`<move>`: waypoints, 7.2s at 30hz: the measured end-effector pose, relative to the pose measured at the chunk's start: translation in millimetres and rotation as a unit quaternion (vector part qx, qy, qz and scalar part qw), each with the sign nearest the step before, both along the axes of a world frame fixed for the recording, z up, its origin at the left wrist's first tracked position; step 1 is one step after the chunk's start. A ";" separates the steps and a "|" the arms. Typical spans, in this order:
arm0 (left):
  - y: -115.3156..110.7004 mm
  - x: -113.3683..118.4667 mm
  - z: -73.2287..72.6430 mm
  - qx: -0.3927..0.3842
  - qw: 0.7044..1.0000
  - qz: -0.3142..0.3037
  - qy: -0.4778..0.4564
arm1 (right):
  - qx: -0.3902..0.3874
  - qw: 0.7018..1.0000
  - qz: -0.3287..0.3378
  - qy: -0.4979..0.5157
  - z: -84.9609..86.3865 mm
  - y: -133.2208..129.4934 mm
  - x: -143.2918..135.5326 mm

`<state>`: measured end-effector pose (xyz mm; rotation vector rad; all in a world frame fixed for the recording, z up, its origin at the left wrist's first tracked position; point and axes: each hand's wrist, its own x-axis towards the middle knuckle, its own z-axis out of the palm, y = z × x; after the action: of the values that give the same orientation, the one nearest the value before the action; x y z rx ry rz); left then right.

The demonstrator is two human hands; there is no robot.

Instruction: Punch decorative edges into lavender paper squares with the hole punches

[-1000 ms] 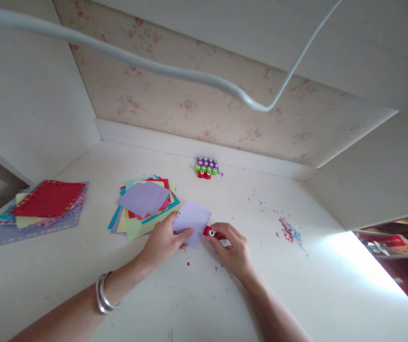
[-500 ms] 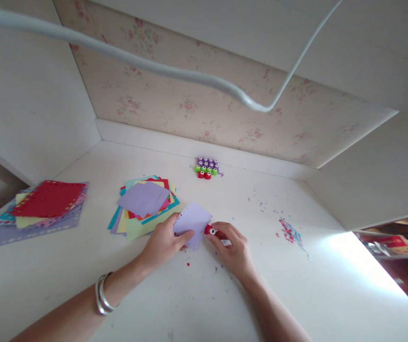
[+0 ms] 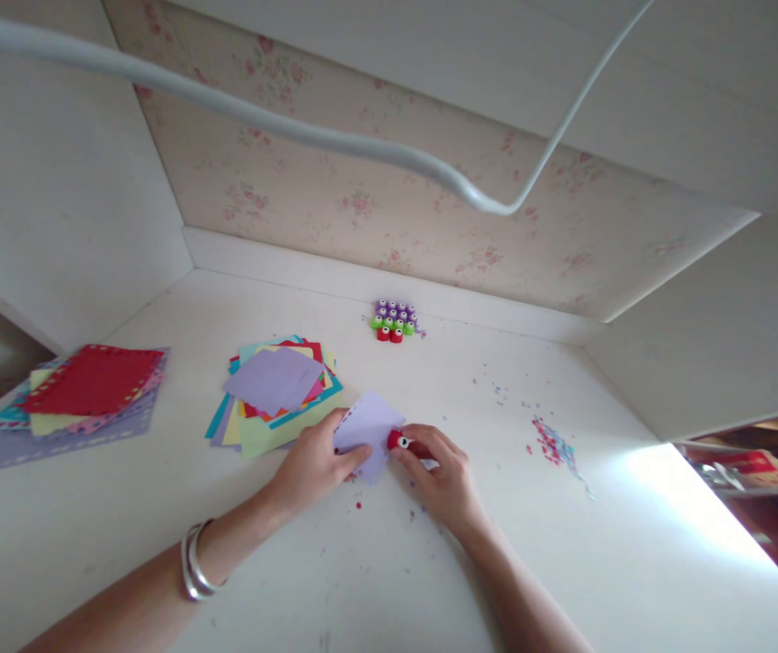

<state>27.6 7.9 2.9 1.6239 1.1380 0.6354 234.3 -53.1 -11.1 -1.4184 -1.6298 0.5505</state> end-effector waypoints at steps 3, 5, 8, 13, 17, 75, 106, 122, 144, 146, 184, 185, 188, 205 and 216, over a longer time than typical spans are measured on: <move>-2.2 -0.1 -4.5 0.055 0.998 -0.021 0.026 | -0.017 1.000 -0.001 -0.022 0.2 1.1 1.5; -5.9 0.8 -8.4 0.111 0.993 -0.028 0.043 | -0.032 0.999 -0.001 -0.037 1.9 2.3 2.6; -12.1 2.1 -10.3 0.207 0.976 -0.025 0.070 | -0.045 0.998 0.005 -0.043 6.5 4.9 3.8; -14.7 -4.1 -0.1 0.372 0.917 -0.033 0.140 | -0.057 0.998 0.006 -0.013 11.5 8.8 4.4; -15.4 -14.3 -0.7 0.392 0.894 -0.106 0.188 | -0.098 0.995 0.025 0.000 11.6 10.7 6.1; -24.7 -14.5 -13.5 0.378 0.898 -0.116 0.195 | -0.349 0.930 0.041 -0.108 39.0 47.9 8.6; -21.6 -12.6 -14.9 0.363 0.897 -0.130 0.215 | -0.228 0.930 -0.032 -0.287 61.2 -12.5 44.5; -22.5 -12.1 -12.3 0.354 0.904 -0.124 0.208 | -0.184 0.894 -0.089 -0.398 49.1 41.3 144.5; -10.2 -19.7 -19.2 0.352 0.899 -0.058 0.255 | -0.095 0.942 -0.033 -0.321 32.8 159.7 34.8; -11.4 -19.4 -17.4 0.350 0.903 -0.065 0.239 | -0.097 0.947 -0.044 -0.302 29.3 135.2 39.3; 0.8 -19.5 -8.0 0.193 0.950 -0.095 0.227 | -0.173 0.961 -0.068 0.203 -3.7 18.4 7.4; 0.5 -20.4 -7.0 0.192 0.949 -0.104 0.227 | -0.174 0.962 -0.070 0.198 -4.0 18.4 7.3; -0.9 -22.9 -5.0 0.203 0.945 -0.138 0.215 | -0.172 0.965 -0.072 0.182 -4.1 18.2 6.9; -5.7 -22.9 -1.4 0.191 0.962 -0.148 0.129 | -0.165 0.970 -0.066 0.169 -7.1 18.2 6.9; -3.6 -14.0 -3.5 0.070 0.997 -0.013 -0.042 | -0.142 0.944 -0.076 0.286 3.5 16.5 5.6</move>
<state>13.6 4.3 -0.5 1.7111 1.0291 0.7740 239.9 -36.7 -7.6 -1.3997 -0.9954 1.0287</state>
